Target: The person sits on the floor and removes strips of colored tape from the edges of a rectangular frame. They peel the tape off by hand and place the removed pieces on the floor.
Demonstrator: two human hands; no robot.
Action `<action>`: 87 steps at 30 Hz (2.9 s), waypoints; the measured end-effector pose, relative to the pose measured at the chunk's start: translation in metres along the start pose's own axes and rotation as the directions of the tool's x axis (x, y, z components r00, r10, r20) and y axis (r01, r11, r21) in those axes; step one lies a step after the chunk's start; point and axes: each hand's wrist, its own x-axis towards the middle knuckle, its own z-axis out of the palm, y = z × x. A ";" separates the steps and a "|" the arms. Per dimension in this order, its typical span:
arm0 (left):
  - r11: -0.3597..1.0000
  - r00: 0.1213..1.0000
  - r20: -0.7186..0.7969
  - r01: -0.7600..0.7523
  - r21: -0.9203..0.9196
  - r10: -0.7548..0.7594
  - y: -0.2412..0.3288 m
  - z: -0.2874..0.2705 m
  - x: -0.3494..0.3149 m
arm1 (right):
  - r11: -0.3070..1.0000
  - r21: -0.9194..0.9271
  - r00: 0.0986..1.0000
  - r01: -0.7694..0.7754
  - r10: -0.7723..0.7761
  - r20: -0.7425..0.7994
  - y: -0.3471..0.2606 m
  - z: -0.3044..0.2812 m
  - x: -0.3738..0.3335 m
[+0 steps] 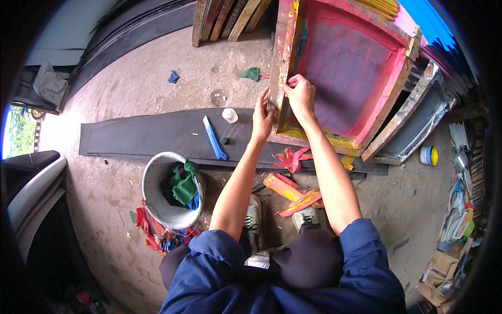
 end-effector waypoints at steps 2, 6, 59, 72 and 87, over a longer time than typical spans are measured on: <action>1.000 1.000 0.000 0.013 -0.006 -0.013 0.002 -0.001 0.000 | 0.999 0.012 0.999 0.041 -0.041 -0.013 -0.001 -0.001 -0.001; 0.999 1.000 -0.019 0.018 0.034 -0.018 -0.003 -0.003 0.001 | 1.000 0.019 1.000 -0.003 0.003 -0.005 -0.004 -0.002 -0.001; 0.852 0.901 -0.335 -0.069 0.519 0.276 0.026 0.031 0.085 | 0.853 0.233 0.781 0.466 -0.521 0.345 0.026 -0.031 0.044; 0.867 0.897 -0.361 -0.047 0.496 0.255 0.033 0.037 0.082 | 0.897 0.303 0.910 0.324 -0.383 0.161 0.039 -0.027 0.022; 0.835 0.907 -0.293 -0.104 0.540 0.303 0.033 0.034 0.083 | 0.846 0.134 0.811 0.516 -0.533 0.242 0.030 -0.043 0.034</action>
